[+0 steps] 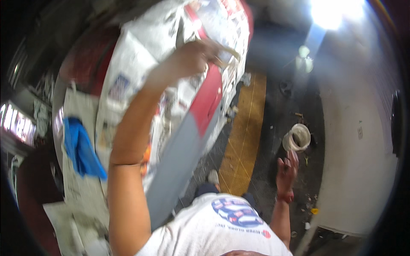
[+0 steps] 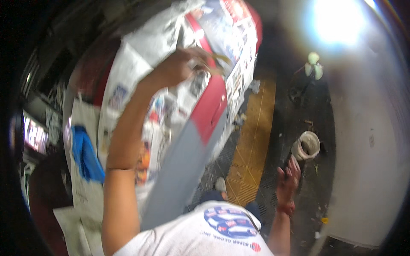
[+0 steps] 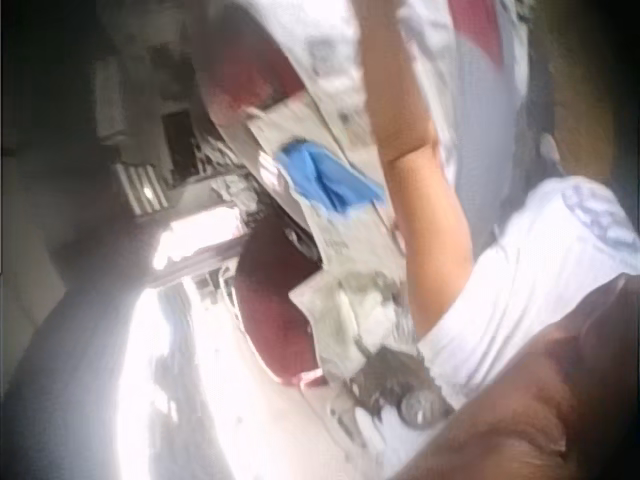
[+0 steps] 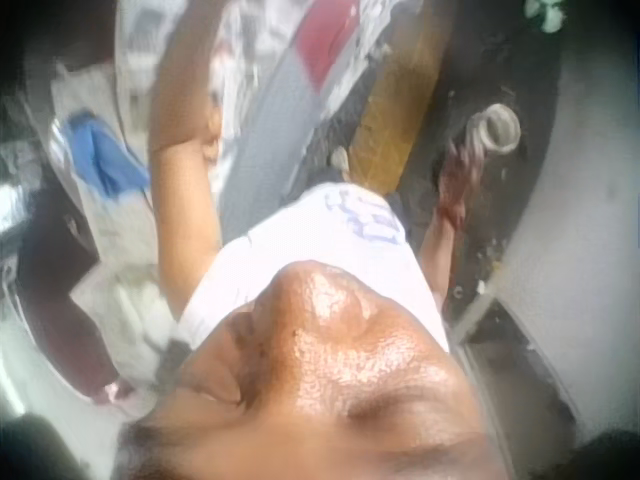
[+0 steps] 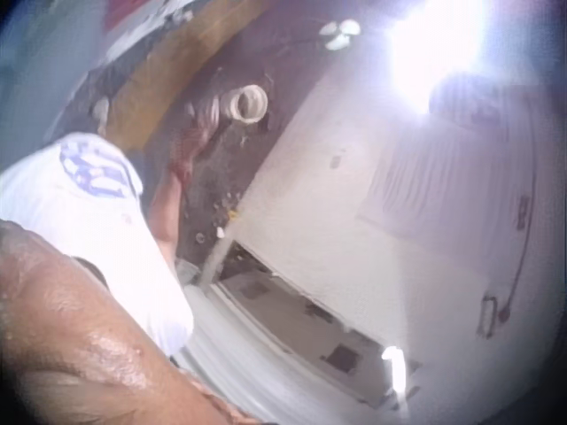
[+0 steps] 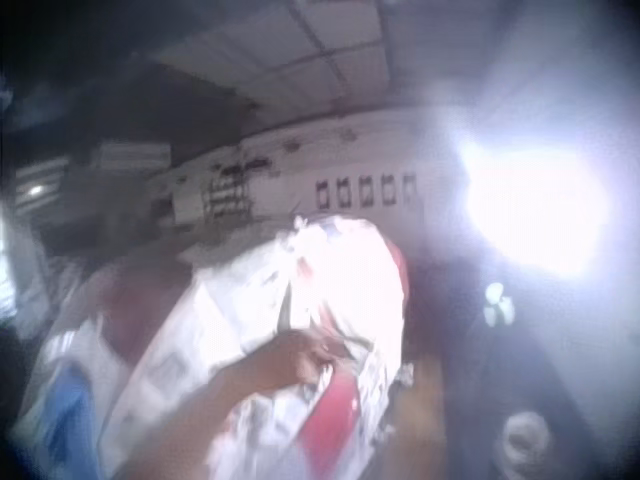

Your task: The person uses a spray gun to apply paint to a car bumper that is masked with newspaper. They adjust the masking tape, then spray multiple sections of the bumper with steady hand movements. The person briefly walks to another vehicle and interacts with two other people before the clip ends.

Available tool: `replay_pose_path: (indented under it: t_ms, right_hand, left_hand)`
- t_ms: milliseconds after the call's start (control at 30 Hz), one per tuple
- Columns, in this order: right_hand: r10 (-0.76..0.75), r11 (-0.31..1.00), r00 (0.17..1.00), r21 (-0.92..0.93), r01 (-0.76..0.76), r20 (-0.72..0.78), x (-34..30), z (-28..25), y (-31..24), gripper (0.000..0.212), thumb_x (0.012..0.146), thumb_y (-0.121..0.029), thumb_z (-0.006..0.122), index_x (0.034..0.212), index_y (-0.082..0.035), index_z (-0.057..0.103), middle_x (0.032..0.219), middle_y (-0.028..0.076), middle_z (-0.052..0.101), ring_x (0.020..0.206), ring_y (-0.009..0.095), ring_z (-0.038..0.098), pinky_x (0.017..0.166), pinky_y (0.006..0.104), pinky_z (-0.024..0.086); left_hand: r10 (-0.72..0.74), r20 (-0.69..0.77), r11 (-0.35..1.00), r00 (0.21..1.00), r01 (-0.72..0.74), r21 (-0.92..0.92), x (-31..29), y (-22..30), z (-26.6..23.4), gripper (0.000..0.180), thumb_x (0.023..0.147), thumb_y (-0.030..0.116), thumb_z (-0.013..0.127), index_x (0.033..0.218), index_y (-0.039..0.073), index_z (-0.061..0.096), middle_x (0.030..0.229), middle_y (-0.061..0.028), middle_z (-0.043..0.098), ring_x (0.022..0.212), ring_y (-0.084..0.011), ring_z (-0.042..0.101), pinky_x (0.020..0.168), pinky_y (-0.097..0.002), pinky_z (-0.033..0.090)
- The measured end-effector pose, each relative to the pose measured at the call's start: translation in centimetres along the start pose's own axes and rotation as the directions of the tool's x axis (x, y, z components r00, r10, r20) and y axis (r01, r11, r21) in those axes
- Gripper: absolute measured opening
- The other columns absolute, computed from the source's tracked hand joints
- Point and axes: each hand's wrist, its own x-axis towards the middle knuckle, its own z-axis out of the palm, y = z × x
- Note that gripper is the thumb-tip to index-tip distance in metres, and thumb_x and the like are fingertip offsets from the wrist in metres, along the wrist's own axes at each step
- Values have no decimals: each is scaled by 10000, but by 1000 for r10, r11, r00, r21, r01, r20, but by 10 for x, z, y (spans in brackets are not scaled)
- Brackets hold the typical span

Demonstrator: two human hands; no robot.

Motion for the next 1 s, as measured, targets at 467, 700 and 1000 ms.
replay_pose_path:
  t_ms: [467,700,1000]
  right_hand:
    - [-376,927,151,372,55,914,-193,8,-72,275,1025,-219,677,1162,19,661,911,263,675,873,457,678,741,487,519]
    - [-545,838,46,546,-7,837,-283,-3,-76,414,1046,-235,667,1400,-49,558,897,200,735,892,422,719,791,509,535]
    - [-234,939,-406,99,-328,883,-381,75,-52,325,1152,-287,501,1382,-62,553,625,80,687,530,204,701,521,341,539]
  left_hand:
    - [-962,260,-219,86,332,-918,-434,455,365,202,1025,150,763,1186,38,716,1094,-10,741,1040,-101,697,955,-264,560]
    - [-917,371,-396,-147,217,-892,-512,550,373,75,1021,136,747,1051,76,714,990,24,704,903,-70,646,821,-244,539]
    - [-953,2,-261,-304,816,-516,-562,552,320,150,1008,166,755,977,23,722,802,-71,746,740,-144,720,666,-317,555]
